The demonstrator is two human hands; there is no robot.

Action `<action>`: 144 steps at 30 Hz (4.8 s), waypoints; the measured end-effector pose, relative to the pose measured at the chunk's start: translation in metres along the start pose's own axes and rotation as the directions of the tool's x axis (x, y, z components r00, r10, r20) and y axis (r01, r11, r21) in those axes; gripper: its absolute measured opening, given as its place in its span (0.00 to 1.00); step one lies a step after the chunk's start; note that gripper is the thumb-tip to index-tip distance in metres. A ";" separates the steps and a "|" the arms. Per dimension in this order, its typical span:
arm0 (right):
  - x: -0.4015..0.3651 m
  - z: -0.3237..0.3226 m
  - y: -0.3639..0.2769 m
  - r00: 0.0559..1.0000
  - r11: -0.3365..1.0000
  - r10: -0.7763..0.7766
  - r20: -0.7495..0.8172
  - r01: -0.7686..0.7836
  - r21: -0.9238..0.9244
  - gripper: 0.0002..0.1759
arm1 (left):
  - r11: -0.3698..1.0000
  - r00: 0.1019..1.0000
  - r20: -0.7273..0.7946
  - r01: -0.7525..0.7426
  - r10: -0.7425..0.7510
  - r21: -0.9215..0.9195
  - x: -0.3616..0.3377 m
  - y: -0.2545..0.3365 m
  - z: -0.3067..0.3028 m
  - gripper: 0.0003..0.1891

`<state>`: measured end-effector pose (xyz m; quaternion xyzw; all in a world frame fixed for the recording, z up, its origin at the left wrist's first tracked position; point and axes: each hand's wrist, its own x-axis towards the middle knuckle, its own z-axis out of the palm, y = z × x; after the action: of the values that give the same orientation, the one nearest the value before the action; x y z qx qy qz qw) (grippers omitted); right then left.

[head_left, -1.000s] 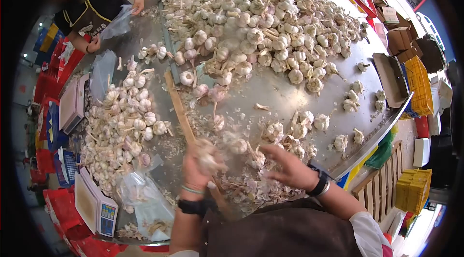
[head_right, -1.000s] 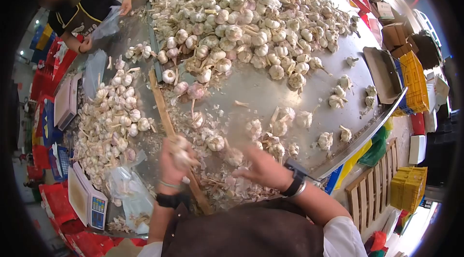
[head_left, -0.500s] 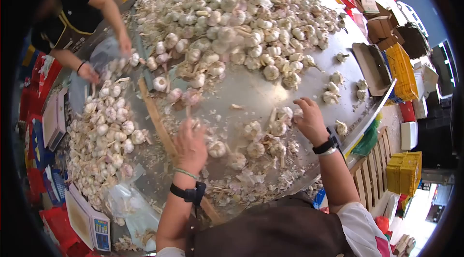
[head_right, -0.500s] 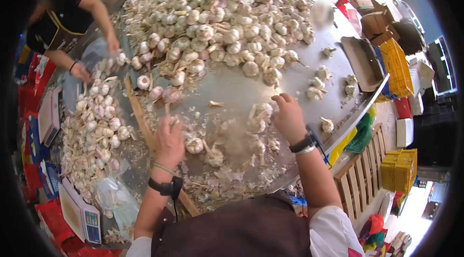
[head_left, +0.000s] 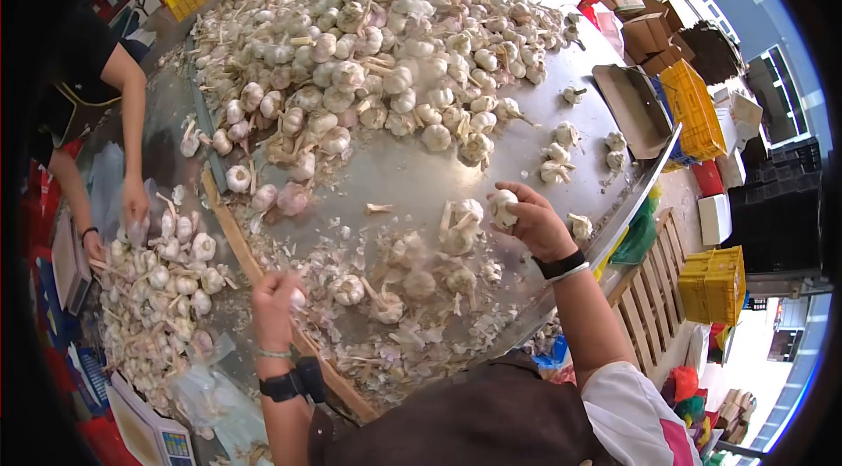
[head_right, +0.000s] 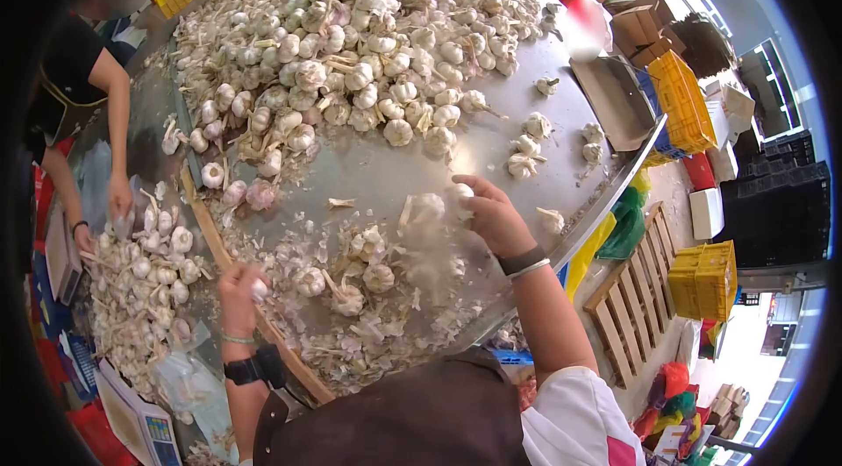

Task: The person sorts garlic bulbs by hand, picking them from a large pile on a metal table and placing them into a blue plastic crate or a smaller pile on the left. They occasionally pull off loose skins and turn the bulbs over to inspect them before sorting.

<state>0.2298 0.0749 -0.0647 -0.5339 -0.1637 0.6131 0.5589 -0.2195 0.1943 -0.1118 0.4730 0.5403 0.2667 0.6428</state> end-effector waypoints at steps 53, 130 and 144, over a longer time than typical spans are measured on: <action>-0.041 0.156 0.053 0.624 0.520 -0.141 0.769 0.707 -0.479 0.34 | 0.661 0.812 0.551 0.522 -0.191 -0.539 -0.087 -0.009 0.104 0.44; -0.054 0.217 0.126 0.940 0.889 0.142 0.309 -0.258 0.378 0.29 | 0.386 0.788 -0.445 0.287 0.426 0.877 0.012 -0.016 -0.247 0.22; -0.015 0.332 0.152 0.809 0.856 0.451 0.376 -0.511 0.074 0.21 | 0.775 0.544 -0.602 -0.151 0.584 0.614 -0.105 -0.035 -0.208 0.22</action>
<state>-0.1288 0.1449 -0.0540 -0.3917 -0.0648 0.8304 0.3909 -0.4514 0.1565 -0.0900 0.5664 0.6919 0.4277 0.1323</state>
